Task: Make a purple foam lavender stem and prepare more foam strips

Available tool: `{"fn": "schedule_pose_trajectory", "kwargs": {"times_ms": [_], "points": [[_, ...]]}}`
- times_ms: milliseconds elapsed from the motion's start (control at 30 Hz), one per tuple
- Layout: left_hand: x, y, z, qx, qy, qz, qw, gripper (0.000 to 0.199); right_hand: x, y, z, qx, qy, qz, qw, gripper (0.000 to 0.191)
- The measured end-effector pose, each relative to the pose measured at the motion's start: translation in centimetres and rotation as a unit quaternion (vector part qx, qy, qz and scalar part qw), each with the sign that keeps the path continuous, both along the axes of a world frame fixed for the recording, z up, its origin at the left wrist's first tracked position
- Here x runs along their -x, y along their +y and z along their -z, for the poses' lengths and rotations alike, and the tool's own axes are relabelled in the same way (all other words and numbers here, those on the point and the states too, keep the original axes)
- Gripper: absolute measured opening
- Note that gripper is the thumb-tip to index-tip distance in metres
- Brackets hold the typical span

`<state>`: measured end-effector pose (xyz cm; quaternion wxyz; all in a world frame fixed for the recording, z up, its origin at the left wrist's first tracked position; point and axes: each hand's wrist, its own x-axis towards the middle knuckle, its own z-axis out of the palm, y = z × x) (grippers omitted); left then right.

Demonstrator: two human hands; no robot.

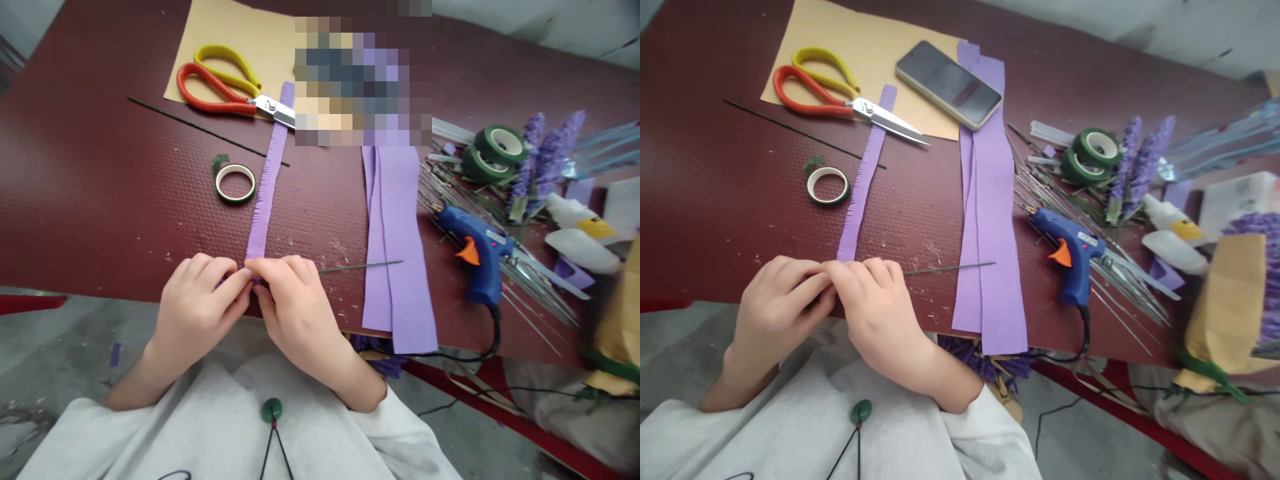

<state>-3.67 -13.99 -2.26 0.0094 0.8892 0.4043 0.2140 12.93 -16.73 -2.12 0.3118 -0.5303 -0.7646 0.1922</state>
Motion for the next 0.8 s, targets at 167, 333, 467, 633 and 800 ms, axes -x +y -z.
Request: {"fn": "schedule_pose_trajectory", "kwargs": {"times_ms": [167, 333, 467, 633, 800], "points": [[-0.1, 0.3, -0.4, 0.012, 0.008, -0.002, 1.0, 0.01, -0.2, 0.0, 0.6, -0.052, -0.001, 0.006, 0.999, 0.025], [-0.2, 0.1, -0.4, 0.01, -0.006, -0.007, 1.0, 0.008, 0.1, -0.1, 1.1, -0.063, -0.001, 0.017, 0.998, 0.017], [-0.1, -0.6, -0.4, 0.005, -0.026, -0.014, 1.0, 0.013, 0.4, -0.3, 0.6, -0.035, 0.006, 0.024, 0.999, 0.019], [0.3, -1.1, -0.3, -0.009, -0.026, -0.003, 1.0, 0.009, 0.4, -0.2, -0.2, 0.021, 0.022, 0.034, 0.999, 0.014], [0.2, -0.8, -0.1, -0.004, -0.023, -0.005, 1.0, 0.011, 0.2, -0.4, 0.1, -0.009, 0.049, 0.042, 0.998, 0.024]]}}
